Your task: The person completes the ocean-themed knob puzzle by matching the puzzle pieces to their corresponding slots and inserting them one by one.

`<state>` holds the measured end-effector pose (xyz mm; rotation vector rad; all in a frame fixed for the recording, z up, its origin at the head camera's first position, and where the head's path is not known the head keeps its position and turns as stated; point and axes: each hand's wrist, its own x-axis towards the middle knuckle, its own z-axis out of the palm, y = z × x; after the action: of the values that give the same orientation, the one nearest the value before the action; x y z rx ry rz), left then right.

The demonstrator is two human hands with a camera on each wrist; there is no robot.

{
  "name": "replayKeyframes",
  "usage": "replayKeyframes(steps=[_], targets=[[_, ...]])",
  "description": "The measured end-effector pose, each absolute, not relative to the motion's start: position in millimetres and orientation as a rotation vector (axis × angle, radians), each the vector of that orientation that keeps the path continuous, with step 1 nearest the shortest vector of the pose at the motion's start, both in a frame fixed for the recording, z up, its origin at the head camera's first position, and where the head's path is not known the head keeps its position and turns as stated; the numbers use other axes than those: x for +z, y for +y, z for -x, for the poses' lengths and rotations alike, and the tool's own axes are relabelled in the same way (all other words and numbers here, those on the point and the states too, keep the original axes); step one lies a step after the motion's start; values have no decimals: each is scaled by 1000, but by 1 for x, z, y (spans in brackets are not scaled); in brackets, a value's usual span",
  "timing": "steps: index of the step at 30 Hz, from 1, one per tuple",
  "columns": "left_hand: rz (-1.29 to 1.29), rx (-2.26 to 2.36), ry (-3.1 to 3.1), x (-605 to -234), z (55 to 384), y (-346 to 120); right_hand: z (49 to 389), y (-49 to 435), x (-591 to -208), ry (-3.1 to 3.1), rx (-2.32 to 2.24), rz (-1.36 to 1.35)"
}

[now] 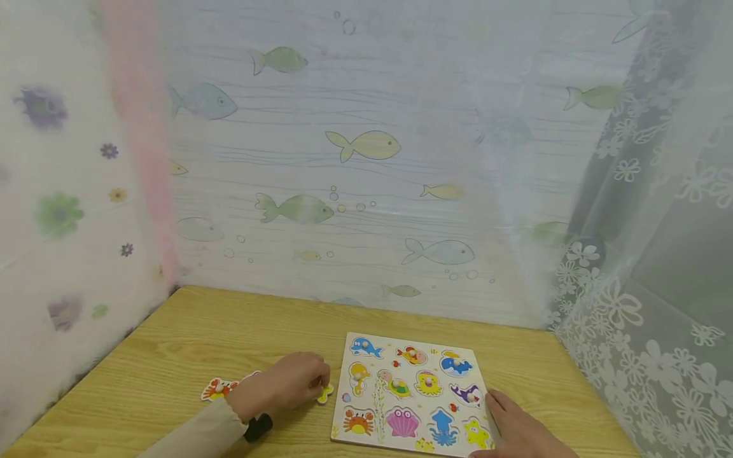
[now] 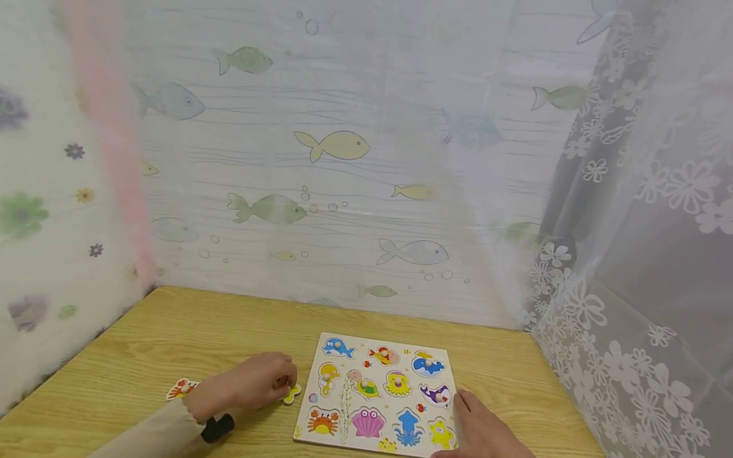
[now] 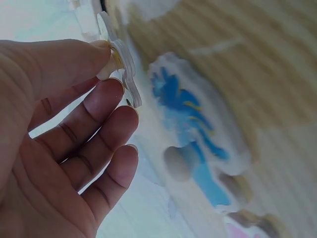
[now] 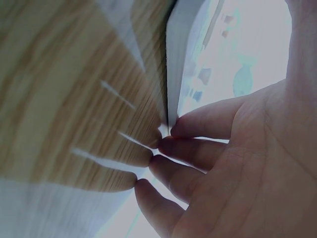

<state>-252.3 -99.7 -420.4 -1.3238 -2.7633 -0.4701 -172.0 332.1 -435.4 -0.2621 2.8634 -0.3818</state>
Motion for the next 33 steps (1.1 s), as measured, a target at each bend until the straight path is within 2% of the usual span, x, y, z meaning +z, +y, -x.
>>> replayKeyframes(steps=[12, 25, 33], targets=[[1384, -439, -2697, -415, 256, -86, 174, 329, -435, 2848, -403, 238], [1474, -400, -2612, -422, 261, -49, 179, 319, -435, 2829, -430, 128], [1514, -398, -2616, -417, 259, -19, 179, 326, -438, 2821, -493, 211]])
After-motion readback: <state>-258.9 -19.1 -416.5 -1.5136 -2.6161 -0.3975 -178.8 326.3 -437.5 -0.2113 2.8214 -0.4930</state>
